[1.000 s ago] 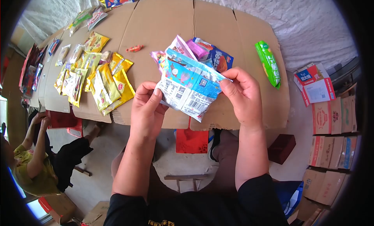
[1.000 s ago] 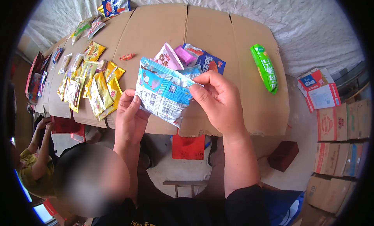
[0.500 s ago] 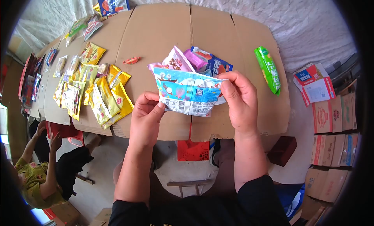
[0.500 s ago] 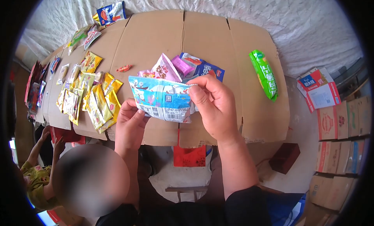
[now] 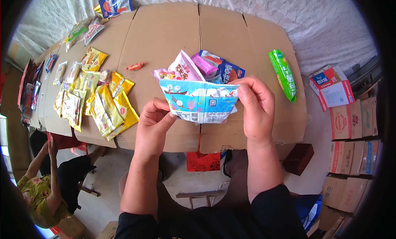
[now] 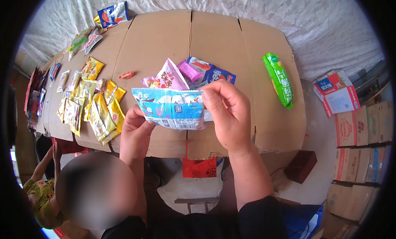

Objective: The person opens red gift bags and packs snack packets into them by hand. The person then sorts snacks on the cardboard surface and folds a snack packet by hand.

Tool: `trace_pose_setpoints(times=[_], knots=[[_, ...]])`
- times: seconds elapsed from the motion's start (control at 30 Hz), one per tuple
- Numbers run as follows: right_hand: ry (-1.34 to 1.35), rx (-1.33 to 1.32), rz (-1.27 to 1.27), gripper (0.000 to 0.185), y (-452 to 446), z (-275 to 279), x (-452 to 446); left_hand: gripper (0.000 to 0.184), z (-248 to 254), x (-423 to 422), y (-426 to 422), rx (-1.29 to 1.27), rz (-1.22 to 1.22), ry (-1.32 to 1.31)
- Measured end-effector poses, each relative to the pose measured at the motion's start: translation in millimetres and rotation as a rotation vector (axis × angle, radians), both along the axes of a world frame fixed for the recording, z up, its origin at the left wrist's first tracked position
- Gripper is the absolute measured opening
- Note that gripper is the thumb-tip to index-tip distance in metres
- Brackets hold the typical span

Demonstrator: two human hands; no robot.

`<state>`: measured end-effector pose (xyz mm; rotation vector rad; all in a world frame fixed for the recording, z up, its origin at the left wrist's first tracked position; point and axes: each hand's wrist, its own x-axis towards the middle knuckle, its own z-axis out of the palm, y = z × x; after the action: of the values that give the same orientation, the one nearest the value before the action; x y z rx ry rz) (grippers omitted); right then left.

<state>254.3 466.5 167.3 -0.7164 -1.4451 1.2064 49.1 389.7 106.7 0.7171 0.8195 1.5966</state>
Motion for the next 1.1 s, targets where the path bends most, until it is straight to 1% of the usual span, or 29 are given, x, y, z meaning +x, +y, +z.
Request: trace_pose_setpoints(times=[0.23, 0.3, 0.33, 0.4, 0.43, 0.5, 0.53, 0.63, 0.67, 0.7, 0.77, 0.8, 0.87, 1.1], knots=[[0.007, -0.003, -0.038, 0.015, 3, 3, -2, 0.009, -3, 2, 4, -0.006, -0.005, 0.083], [0.01, 0.003, -0.077, 0.015, 5, 2, -2, 0.015, -7, -1, 5, -0.023, -0.027, 0.091], [0.038, -0.037, -0.065, 0.015, 5, 1, 0, 0.015, -6, -1, 6, -0.024, -0.023, 0.092], [0.046, -0.043, -0.057, 0.015, 8, 1, 1, 0.025, -1, -3, 7, 0.048, -0.074, 0.057], [0.054, -0.049, -0.055, 0.015, 9, 1, 2, 0.025, 4, -3, 9, 0.045, -0.064, 0.059], [0.055, -0.05, -0.027, 0.016, 10, 0, 2, 0.04, 14, -1, 11, 0.125, -0.081, -0.1], [0.012, -0.015, -0.034, 0.016, 10, -2, 2, 0.048, 14, 1, 11, 0.138, -0.043, -0.091], [-0.05, 0.026, -0.015, 0.018, 12, -6, 0, 0.046, 12, -2, 9, 0.152, -0.029, -0.057], [-0.059, 0.036, -0.005, 0.018, 12, -7, -1, 0.037, 9, -3, 9, 0.17, -0.025, -0.07], [-0.07, 0.047, 0.004, 0.018, 13, -8, -2, 0.037, 8, -4, 11, 0.167, -0.018, -0.072], [-0.085, 0.07, -0.004, 0.018, 15, -9, -5, 0.025, 6, -7, 14, 0.175, 0.02, 0.021], [-0.096, 0.097, -0.016, 0.018, 16, -10, -6, 0.025, 6, -8, 15, 0.172, 0.026, 0.02], [-0.092, 0.09, -0.013, 0.018, 19, -11, -8, 0.014, 7, -9, 18, 0.203, 0.025, -0.032], [-0.082, 0.078, 0.012, 0.019, 30, -14, -9, 0.011, 3, -10, 29, 0.213, 0.019, -0.026]])
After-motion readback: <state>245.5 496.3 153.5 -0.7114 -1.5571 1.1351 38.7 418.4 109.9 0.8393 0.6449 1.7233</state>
